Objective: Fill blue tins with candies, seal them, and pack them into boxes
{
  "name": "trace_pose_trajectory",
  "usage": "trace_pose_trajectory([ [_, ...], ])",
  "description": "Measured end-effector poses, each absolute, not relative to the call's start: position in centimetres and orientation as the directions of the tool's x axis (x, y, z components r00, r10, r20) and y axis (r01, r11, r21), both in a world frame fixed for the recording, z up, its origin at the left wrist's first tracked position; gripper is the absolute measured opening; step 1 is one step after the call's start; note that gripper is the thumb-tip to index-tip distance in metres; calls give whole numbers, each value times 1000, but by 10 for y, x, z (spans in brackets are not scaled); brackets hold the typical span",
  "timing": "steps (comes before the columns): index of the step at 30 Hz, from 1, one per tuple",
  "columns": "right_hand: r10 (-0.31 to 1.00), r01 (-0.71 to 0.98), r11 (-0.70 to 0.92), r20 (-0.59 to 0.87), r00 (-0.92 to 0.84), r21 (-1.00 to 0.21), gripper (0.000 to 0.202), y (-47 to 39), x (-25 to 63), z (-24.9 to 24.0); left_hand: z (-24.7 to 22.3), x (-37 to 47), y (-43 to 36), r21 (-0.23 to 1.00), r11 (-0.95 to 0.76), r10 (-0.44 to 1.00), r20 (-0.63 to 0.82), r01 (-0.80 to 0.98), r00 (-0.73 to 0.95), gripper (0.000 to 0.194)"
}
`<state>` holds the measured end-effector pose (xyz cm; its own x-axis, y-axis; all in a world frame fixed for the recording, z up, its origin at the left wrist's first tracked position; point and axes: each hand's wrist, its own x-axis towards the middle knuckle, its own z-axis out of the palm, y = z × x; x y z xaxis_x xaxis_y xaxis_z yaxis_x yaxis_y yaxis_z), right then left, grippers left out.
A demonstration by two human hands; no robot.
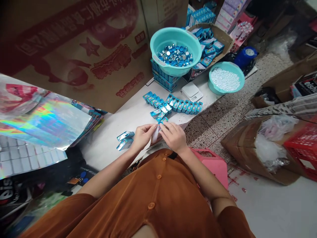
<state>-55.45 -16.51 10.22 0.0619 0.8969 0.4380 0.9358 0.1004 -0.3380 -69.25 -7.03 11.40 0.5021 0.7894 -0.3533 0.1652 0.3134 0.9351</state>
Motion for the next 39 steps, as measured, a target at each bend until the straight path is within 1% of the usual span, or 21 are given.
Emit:
trace_pose_trajectory([
  [4, 882, 943, 90, 465, 74, -321, 33, -172, -559, 99, 113, -694, -73, 930, 323, 780, -366, 174, 509, 41],
  [7, 870, 937, 96, 486, 85, -337, 32, -176, -561, 99, 110, -695, -77, 930, 323, 772, -367, 177, 519, 40],
  [11, 864, 901, 120, 491, 112, -416, 29, -180, -561, 102, 108, -695, -83, 933, 328, 782, -356, 148, 511, 37],
  [14, 859, 870, 134, 493, 137, -475, 24, -183, -561, 102, 108, -693, -89, 917, 380, 771, -387, 122, 506, 37],
  [17, 848, 853, 132, 503, 166, -505, 18, -186, -559, 99, 108, -692, -93, 896, 433, 747, -417, 97, 517, 41],
  [19, 852, 856, 140, 501, 153, -498, 16, -187, -557, 96, 107, -693, -95, 888, 451, 743, -429, 89, 514, 42],
  [22, 870, 873, 183, 488, 70, -452, 15, -188, -552, 94, 105, -694, -97, 883, 458, 740, -440, 96, 509, 40],
  [25, 870, 883, 250, 493, -24, -399, 14, -187, -547, 94, 100, -696, -94, 903, 416, 749, -408, 108, 522, 38],
  [27, 858, 870, 294, 510, -58, -396, 14, -187, -546, 95, 95, -697, -87, 922, 367, 759, -372, 121, 534, 38],
  [29, 852, 840, 318, 521, -50, -440, 13, -186, -547, 97, 92, -698, -77, 937, 318, 778, -344, 143, 525, 38],
  [31, 858, 797, 301, 514, 14, -524, 11, -187, -549, 100, 91, -701, -61, 947, 272, 812, -321, 171, 486, 38],
  [35, 876, 687, 166, 426, 228, -708, 8, -190, -552, 105, 99, -713, -12, 963, 168, 879, -243, 210, 411, 30],
  [39, 866, 533, 8, 273, 420, -846, 9, -190, -552, 108, 114, -726, 46, 962, -15, 935, -83, 273, 344, 22],
])
